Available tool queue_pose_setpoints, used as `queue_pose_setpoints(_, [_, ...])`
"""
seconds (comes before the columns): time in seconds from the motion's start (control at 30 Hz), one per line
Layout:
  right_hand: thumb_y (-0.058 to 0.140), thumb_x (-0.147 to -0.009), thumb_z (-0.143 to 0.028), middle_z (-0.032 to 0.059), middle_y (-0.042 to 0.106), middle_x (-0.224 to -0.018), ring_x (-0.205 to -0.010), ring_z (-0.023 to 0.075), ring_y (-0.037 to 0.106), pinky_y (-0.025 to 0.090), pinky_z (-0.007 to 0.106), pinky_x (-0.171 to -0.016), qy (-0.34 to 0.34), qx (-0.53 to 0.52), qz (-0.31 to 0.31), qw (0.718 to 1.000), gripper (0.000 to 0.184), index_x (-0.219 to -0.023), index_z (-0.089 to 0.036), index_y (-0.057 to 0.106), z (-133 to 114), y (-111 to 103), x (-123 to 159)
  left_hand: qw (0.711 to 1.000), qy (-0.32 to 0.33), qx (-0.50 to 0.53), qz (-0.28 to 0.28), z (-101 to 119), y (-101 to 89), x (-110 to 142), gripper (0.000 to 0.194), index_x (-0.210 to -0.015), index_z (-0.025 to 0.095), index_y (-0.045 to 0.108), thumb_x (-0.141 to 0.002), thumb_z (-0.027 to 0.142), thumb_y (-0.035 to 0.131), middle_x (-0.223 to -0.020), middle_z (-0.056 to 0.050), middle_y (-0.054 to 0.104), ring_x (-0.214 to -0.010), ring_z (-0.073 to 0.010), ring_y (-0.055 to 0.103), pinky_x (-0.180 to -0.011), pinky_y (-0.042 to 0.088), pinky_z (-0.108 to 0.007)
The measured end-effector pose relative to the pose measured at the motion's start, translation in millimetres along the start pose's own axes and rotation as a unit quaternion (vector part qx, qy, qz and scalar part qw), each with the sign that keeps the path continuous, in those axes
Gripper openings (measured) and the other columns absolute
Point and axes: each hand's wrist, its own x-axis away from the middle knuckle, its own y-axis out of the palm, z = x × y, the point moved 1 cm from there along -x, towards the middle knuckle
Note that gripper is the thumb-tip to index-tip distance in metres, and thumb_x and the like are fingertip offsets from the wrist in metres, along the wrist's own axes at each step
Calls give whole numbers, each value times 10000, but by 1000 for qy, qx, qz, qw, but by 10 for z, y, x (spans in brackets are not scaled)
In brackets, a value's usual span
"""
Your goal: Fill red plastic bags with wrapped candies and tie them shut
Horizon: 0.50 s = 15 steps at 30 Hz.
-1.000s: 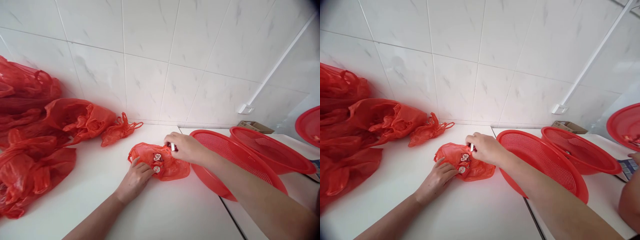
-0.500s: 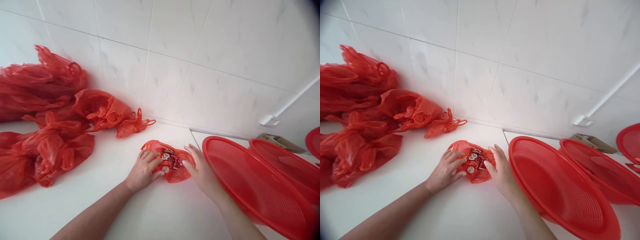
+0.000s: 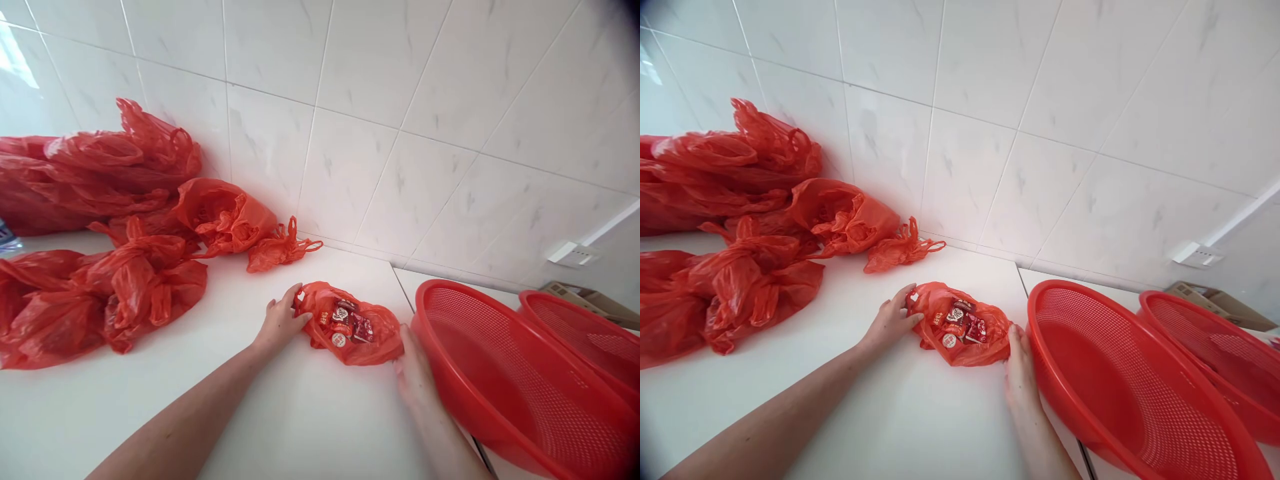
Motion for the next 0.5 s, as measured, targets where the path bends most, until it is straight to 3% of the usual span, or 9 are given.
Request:
queue_pose_setpoints(0.13, [679, -669, -338, 76, 676, -1006, -951, 233, 635, 531, 292, -732, 111, -122, -37, 986, 373, -992, -163, 612, -55, 138, -168, 977, -60, 200, 44, 82, -49, -36, 568, -1220, 217, 534, -673, 290, 668, -931, -30, 629, -847, -187, 585, -808, 454, -346])
queue_pose_setpoints(0.23, [736, -597, -309, 34, 679, -865, -802, 191, 644, 518, 258, -628, 127, -157, -9, 979, 359, -905, -170, 616, -217, 266, -271, 961, -74, 261, 50, 226, -133, -155, 488, -1137, 153, 552, -684, 312, 643, -831, -34, 614, -700, -154, 577, -641, 467, -290])
queue_pose_setpoints(0.3, [760, -587, -326, 8, 659, -805, -738, 161, 627, 508, 247, -603, 86, -187, 19, 978, 331, -836, -177, 601, -424, 328, -333, 951, -69, 298, 55, 378, -228, -257, 389, -1013, 134, 570, -676, 313, 645, -784, -31, 600, -627, -132, 559, -573, 452, -262])
queue_pose_setpoints(0.37, [764, -607, -332, -9, 641, -795, -730, 135, 611, 509, 244, -629, 4, -234, 46, 971, 301, -800, -182, 588, -693, 350, -384, 940, -48, 329, 73, 564, -368, -350, 324, -923, 146, 558, -664, 312, 660, -773, -16, 582, -613, -112, 547, -566, 450, -243])
queue_pose_setpoints(0.43, [754, -637, -328, -15, 631, -813, -742, 120, 600, 505, 241, -641, -75, -272, 75, 956, 273, -805, -188, 590, -965, 328, -422, 930, -13, 350, 107, 761, -544, -411, 305, -899, 171, 541, -663, 307, 677, -807, 2, 570, -640, -91, 542, -591, 450, -217])
queue_pose_setpoints(0.5, [748, -653, -324, -12, 632, -851, -746, 110, 593, 491, 222, -616, -109, -290, 93, 946, 261, -824, -193, 602, -1183, 279, -451, 919, 23, 371, 132, 936, -719, -430, 305, -903, 187, 540, -664, 290, 698, -843, 10, 565, -666, -77, 540, -602, 443, -194])
